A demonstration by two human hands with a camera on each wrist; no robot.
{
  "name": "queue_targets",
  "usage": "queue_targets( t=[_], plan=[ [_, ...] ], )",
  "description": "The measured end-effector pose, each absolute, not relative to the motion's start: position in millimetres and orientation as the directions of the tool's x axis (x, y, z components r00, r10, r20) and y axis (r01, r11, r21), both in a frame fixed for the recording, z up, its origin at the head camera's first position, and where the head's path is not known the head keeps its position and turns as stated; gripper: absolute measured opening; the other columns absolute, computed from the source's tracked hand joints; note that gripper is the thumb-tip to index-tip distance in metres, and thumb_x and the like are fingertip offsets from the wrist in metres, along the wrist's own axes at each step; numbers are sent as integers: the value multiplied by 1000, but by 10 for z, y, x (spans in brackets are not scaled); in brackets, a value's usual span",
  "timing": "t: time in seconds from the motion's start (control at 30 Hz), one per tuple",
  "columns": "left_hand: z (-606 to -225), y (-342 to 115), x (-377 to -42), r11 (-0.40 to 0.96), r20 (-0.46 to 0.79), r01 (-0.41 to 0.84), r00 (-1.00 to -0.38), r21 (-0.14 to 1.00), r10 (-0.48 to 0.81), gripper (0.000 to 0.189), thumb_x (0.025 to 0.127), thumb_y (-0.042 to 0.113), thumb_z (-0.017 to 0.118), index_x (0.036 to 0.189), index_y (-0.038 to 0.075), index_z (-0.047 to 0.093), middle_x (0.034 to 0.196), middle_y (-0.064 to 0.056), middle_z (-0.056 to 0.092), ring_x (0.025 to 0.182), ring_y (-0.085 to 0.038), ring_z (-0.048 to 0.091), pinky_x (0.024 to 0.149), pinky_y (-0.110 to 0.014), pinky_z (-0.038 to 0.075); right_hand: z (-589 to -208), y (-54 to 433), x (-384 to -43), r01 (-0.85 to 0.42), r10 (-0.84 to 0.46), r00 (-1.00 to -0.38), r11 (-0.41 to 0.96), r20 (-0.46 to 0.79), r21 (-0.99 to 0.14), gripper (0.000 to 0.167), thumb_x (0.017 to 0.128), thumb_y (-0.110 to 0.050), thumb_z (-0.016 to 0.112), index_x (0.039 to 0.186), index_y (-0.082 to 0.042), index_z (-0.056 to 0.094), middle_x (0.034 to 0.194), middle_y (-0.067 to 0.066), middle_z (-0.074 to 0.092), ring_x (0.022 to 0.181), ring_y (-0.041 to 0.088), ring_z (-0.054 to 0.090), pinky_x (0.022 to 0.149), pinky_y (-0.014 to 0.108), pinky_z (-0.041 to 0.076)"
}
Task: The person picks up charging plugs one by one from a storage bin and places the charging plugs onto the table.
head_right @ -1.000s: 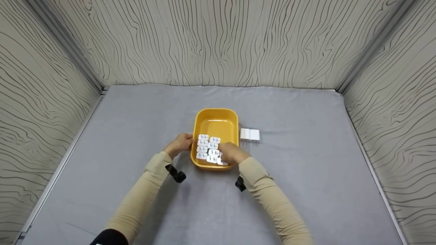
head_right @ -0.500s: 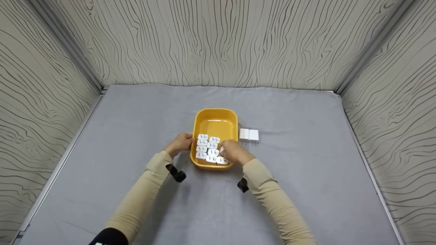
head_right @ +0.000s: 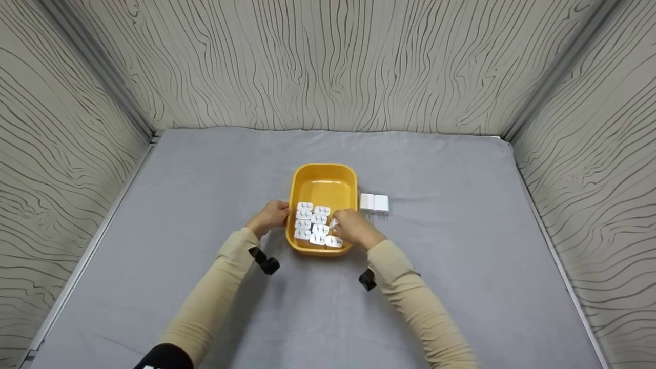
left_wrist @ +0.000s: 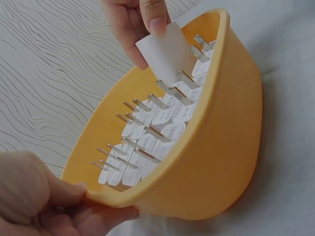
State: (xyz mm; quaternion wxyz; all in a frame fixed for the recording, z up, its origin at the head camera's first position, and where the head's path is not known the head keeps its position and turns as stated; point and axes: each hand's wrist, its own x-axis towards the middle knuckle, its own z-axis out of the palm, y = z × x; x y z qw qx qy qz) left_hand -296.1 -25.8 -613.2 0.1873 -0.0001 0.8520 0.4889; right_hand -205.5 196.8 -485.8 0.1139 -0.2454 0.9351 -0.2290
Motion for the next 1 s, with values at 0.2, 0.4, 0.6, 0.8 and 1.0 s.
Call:
queue_targets(
  t=[0.2,0.4,0.6,0.8,1.0],
  plan=[
    [-4968,-249,-2332,536,-378,-249,-915,807,143,30,94,0,39,103,-11,65,78,-9,57,65,-11,51,58,-16,40,-4845,1978,-2046,-421,-518,-852,766,-77,-486,28,84,5,53,109,13,63,94,24,69,70,18,54,68,35,50],
    [-5583,-296,-2684,502,-335,-201,-923,841,191,26,91,5,44,92,0,70,77,-8,62,66,-13,57,62,-23,48,-4828,1992,-2027,-420,-508,-860,762,-52,-494,27,86,4,53,110,12,63,95,23,69,73,20,58,69,37,52],
    [-6109,-284,-2981,519,-335,-187,-919,834,206,25,91,7,45,85,2,68,73,-8,62,64,-16,57,61,-28,49,-4830,1991,-2006,-408,-488,-872,764,-34,-501,26,89,2,55,112,13,62,102,27,69,85,31,67,77,45,56],
    [-5922,-297,-2861,509,-311,-165,-926,845,216,26,89,5,42,76,4,65,61,0,53,53,-10,49,50,-22,40,-4844,1997,-1996,-413,-488,-873,764,-24,-497,28,89,1,56,113,15,61,106,29,68,89,34,68,77,45,56],
    [-5241,-247,-2543,559,-407,-267,-903,785,141,27,93,3,43,99,-5,68,69,-3,50,57,-9,44,51,-20,35,-4841,2011,-1989,-423,-486,-874,755,5,-501,25,89,1,57,110,14,63,102,28,69,87,35,68,77,46,56]
  ],
)
